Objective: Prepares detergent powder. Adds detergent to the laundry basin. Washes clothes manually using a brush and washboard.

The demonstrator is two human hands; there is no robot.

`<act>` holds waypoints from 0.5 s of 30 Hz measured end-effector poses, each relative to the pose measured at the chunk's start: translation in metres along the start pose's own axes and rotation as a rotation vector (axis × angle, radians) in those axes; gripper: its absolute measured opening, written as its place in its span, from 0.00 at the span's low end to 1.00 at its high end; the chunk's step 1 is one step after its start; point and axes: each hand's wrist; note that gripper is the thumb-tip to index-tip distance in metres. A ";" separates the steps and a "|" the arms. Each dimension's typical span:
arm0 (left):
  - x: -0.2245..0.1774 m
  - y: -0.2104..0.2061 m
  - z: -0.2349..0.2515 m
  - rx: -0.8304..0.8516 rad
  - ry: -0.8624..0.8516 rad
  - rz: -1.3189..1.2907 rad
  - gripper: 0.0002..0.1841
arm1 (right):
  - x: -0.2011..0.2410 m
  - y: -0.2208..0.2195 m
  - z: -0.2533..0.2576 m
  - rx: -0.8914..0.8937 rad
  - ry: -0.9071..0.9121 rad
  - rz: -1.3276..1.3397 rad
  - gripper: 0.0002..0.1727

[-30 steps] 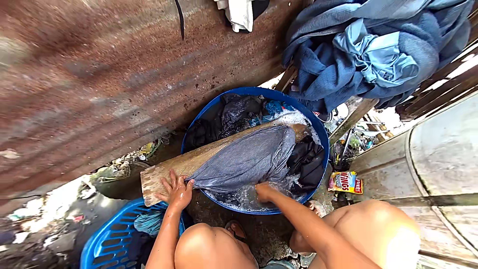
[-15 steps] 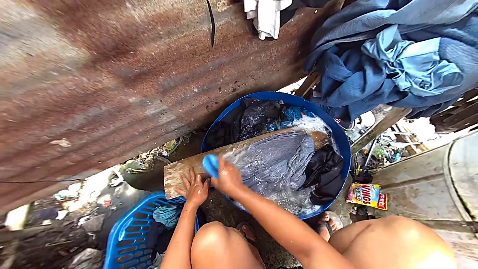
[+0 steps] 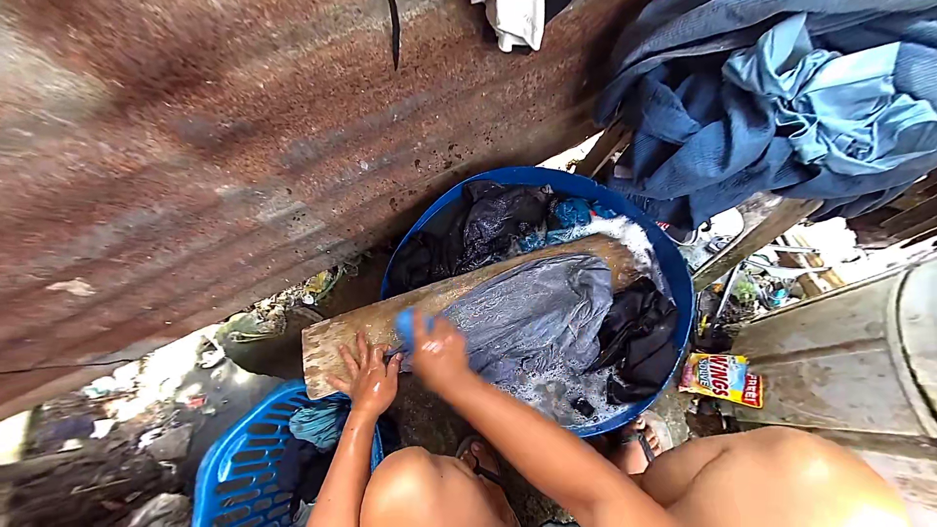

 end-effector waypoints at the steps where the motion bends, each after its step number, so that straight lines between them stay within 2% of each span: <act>1: -0.001 0.003 -0.002 0.018 0.025 -0.011 0.25 | 0.015 -0.001 -0.007 0.116 0.112 -0.024 0.39; 2: -0.002 0.004 -0.004 0.024 0.041 -0.009 0.24 | 0.009 0.006 -0.007 0.166 0.142 -0.039 0.39; 4: 0.000 0.003 -0.003 0.003 0.020 -0.026 0.22 | -0.049 0.036 0.009 0.082 0.032 -0.057 0.41; 7: -0.001 0.000 0.000 -0.006 -0.007 -0.036 0.22 | -0.170 0.109 0.030 -0.108 -0.384 -0.076 0.44; 9: -0.001 -0.001 -0.001 0.006 -0.005 -0.027 0.22 | -0.211 0.128 0.042 -0.225 -0.630 -0.034 0.47; 10: 0.000 0.000 -0.001 0.001 -0.007 -0.026 0.22 | -0.205 0.122 0.048 -0.266 -0.671 -0.026 0.48; 12: -0.001 -0.002 0.000 -0.002 -0.014 -0.023 0.22 | -0.145 0.081 0.048 -0.282 -0.540 -0.074 0.44; 14: -0.002 -0.001 0.001 0.003 -0.008 -0.009 0.22 | -0.054 0.025 0.025 -0.189 -0.218 -0.032 0.39; 15: -0.002 0.001 0.000 0.012 0.000 -0.005 0.23 | -0.016 0.006 0.010 -0.059 -0.042 -0.001 0.39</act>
Point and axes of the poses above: each hand's wrist, its own z-axis towards the middle knuckle, its own y-axis out of the back of the hand, x = y × z, and after that the axes turned 9 degrees about -z, right-handed
